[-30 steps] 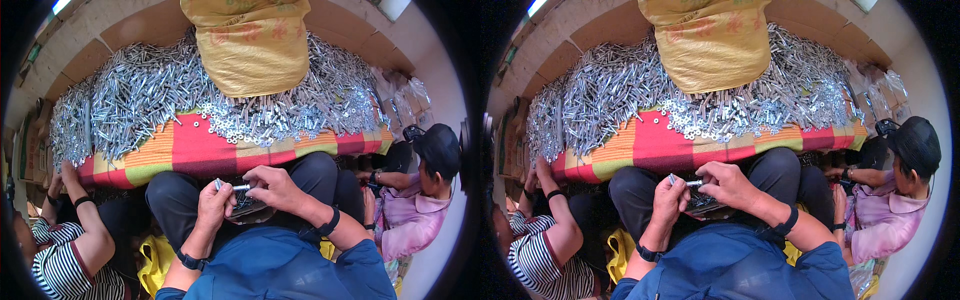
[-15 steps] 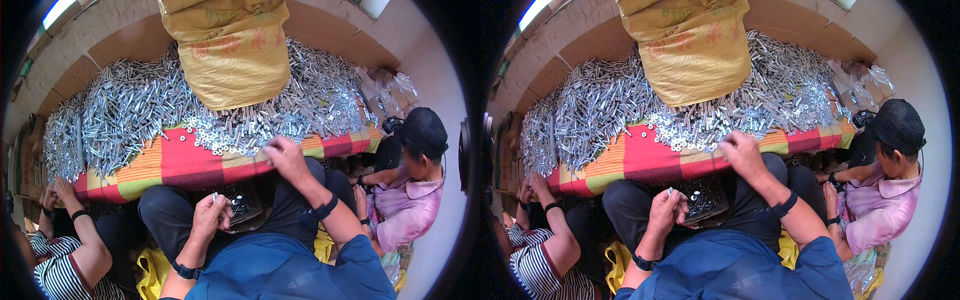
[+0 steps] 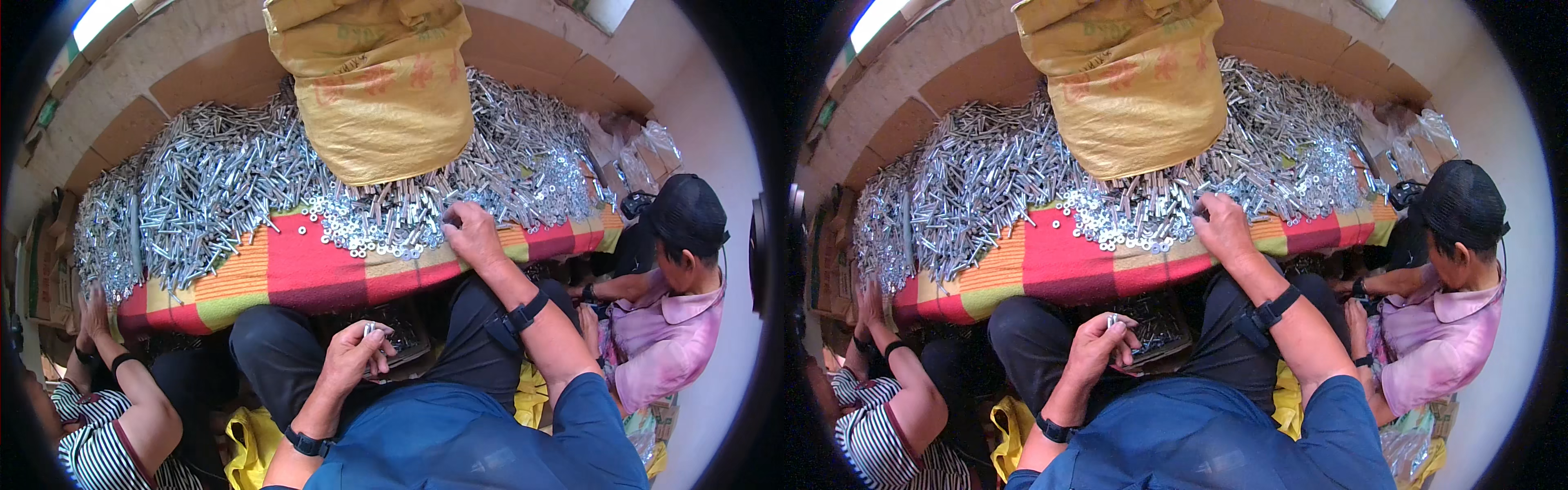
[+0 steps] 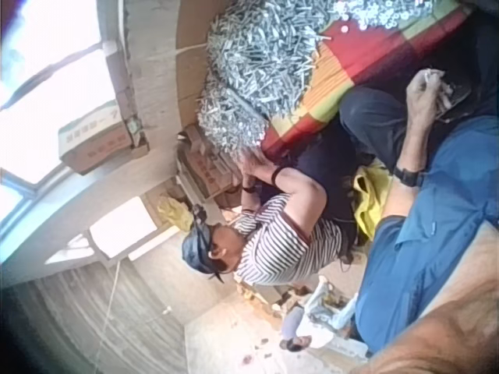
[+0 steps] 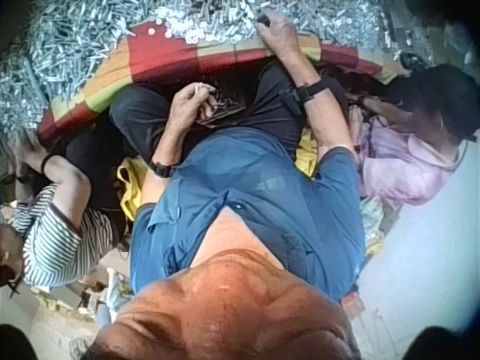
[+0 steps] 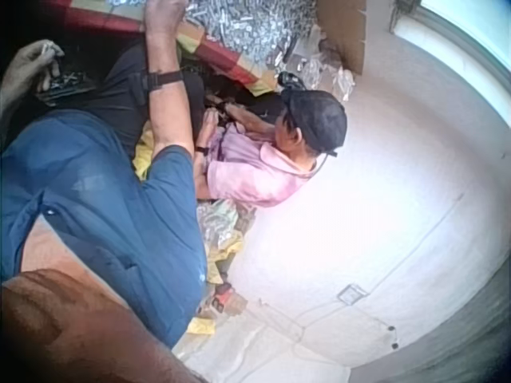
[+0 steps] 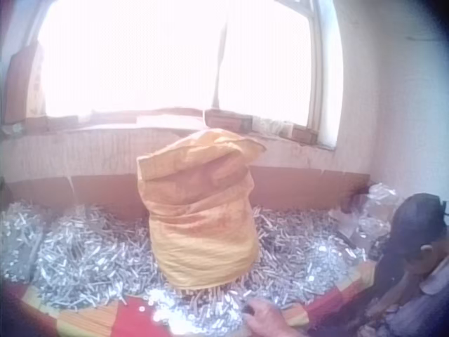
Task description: Manually assembling small metal components by threading washers onto bolts or pins.
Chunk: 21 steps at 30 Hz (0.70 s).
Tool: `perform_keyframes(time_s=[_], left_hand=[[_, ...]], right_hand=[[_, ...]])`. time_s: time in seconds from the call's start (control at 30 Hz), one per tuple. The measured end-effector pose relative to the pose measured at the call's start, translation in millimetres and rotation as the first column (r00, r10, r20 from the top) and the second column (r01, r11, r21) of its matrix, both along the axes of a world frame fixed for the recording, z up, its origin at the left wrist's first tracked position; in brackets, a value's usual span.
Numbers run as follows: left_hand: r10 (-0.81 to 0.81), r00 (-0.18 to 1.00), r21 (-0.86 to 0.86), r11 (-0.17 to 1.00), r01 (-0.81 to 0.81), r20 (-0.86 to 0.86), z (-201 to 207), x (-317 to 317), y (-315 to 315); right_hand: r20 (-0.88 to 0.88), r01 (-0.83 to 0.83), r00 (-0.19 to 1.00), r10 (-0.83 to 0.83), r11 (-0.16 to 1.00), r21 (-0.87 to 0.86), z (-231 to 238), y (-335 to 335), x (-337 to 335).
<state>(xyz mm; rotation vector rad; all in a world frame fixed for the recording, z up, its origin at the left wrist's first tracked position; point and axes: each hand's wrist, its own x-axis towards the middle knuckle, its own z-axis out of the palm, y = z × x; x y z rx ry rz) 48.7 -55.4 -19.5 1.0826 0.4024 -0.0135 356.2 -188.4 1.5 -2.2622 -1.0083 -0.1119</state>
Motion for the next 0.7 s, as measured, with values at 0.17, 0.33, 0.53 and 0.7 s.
perform_keyframes(time_s=[0.17,0.33,0.53,0.7], left_hand=[[0.008,1.0,-0.009,1.0,-0.008,0.01,0,-1,-1],[0.018,1.0,-0.058,0.998,-0.018,0.006,4,-2,-1],[0.033,0.999,-0.037,0.999,-0.032,0.023,4,-3,1],[0.058,0.998,-0.061,0.996,-0.058,0.009,6,-2,1]], right_hand=[[0.006,-0.006,1.0,0.006,1.0,-0.006,1,-1,-2],[-0.145,0.03,0.989,-0.002,0.982,0.188,15,0,-13],[-0.646,-0.155,0.725,0.238,0.971,0.184,57,7,-73],[-0.792,-0.182,0.529,0.303,0.953,0.243,64,11,-111]])
